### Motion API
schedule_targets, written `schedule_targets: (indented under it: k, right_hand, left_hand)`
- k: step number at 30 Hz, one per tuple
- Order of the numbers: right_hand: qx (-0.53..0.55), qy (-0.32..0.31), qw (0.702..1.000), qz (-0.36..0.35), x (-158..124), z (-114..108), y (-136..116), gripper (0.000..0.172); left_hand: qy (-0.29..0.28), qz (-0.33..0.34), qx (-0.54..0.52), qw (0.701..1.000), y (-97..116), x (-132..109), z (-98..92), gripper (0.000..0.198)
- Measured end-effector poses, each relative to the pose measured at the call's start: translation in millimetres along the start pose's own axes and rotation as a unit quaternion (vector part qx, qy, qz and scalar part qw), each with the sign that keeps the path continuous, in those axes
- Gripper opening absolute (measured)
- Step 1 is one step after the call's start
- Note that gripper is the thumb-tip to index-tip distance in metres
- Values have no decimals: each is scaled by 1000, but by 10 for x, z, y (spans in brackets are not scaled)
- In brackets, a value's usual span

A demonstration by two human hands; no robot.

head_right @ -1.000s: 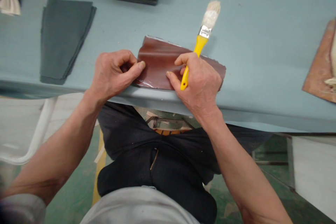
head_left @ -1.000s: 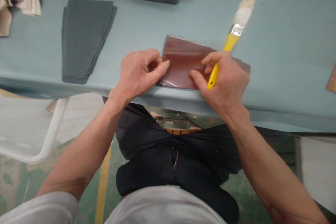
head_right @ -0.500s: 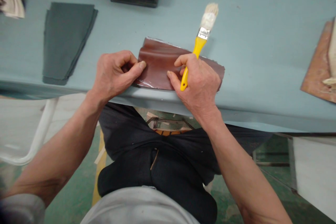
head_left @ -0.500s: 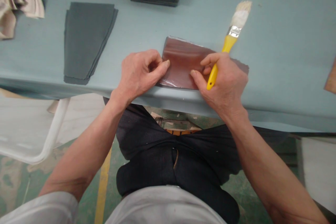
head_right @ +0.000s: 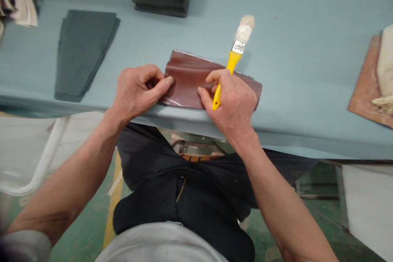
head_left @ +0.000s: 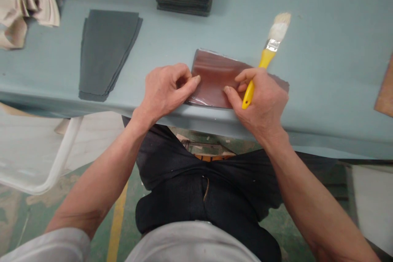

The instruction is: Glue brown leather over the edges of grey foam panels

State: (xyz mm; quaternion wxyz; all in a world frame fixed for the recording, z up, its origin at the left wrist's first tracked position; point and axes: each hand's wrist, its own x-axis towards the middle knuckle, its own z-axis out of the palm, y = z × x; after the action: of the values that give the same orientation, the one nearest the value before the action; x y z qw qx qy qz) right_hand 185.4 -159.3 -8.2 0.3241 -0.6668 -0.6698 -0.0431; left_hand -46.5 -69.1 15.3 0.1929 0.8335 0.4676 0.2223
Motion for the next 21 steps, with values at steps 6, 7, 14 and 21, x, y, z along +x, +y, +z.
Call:
schedule_targets:
  k: [6, 7, 14, 21]
  right_hand:
    - [3, 7, 1000, -5, -8, 6, -10, 20]
    - [4, 6, 1000, -6, -7, 5, -12, 20]
    - [3, -3, 1000, 2, 6, -5, -9, 21]
    - [3, -8, 1000, 10, 8, -12, -15, 19]
  left_hand:
    - [-11, -13, 11, 1000, 21, 1, -13, 37]
    - [-13, -14, 12, 1000, 23, 1, -15, 37]
    - [6, -1, -4, 1000, 0, 2, 5, 38]
    - [21, 13, -9, 1000, -17, -2, 21, 38]
